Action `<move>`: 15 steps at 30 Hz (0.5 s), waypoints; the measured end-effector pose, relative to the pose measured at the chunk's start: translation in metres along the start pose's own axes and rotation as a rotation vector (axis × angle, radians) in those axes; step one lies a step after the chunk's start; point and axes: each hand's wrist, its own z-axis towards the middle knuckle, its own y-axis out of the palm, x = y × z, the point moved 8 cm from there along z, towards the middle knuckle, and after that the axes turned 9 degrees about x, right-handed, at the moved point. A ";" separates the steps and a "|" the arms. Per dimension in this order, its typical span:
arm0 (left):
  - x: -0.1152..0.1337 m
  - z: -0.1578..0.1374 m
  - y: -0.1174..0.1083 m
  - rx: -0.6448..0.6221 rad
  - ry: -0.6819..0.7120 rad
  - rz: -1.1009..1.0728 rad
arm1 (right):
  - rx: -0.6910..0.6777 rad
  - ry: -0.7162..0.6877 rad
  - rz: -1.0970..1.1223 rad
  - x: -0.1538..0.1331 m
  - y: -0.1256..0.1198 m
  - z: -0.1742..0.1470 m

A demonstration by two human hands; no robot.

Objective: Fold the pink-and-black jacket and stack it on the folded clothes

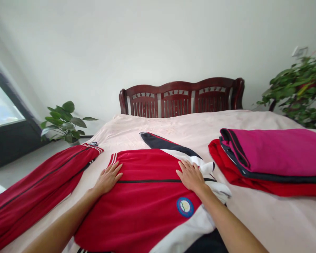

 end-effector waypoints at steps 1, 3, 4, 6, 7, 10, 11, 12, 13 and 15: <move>-0.007 -0.004 -0.002 0.002 -0.048 -0.020 | 0.001 0.005 -0.012 -0.001 -0.001 -0.001; -0.016 -0.013 -0.005 0.014 -0.133 -0.042 | -0.006 0.016 -0.023 -0.005 -0.002 -0.002; -0.019 -0.018 -0.006 0.023 -0.169 -0.043 | -0.013 0.022 -0.024 -0.007 -0.003 -0.003; -0.025 -0.031 -0.011 0.033 -0.224 -0.036 | -0.023 0.035 -0.022 -0.009 -0.006 -0.008; -0.027 -0.039 -0.014 0.036 -0.247 -0.035 | -0.025 0.034 -0.022 -0.010 -0.007 -0.011; -0.036 -0.064 -0.024 0.041 -0.286 -0.041 | -0.038 -0.006 -0.013 -0.011 -0.010 -0.023; -0.041 -0.073 -0.027 0.045 -0.303 -0.064 | -0.056 -0.020 -0.002 -0.011 -0.011 -0.028; -0.047 -0.082 -0.029 0.051 -0.338 -0.114 | -0.081 -0.029 0.020 -0.011 -0.012 -0.033; -0.055 -0.091 -0.030 0.055 -0.388 -0.185 | -0.110 -0.031 0.054 -0.012 -0.014 -0.038; -0.070 -0.108 -0.030 0.054 -0.499 -0.338 | -0.155 -0.016 0.173 -0.019 -0.028 -0.049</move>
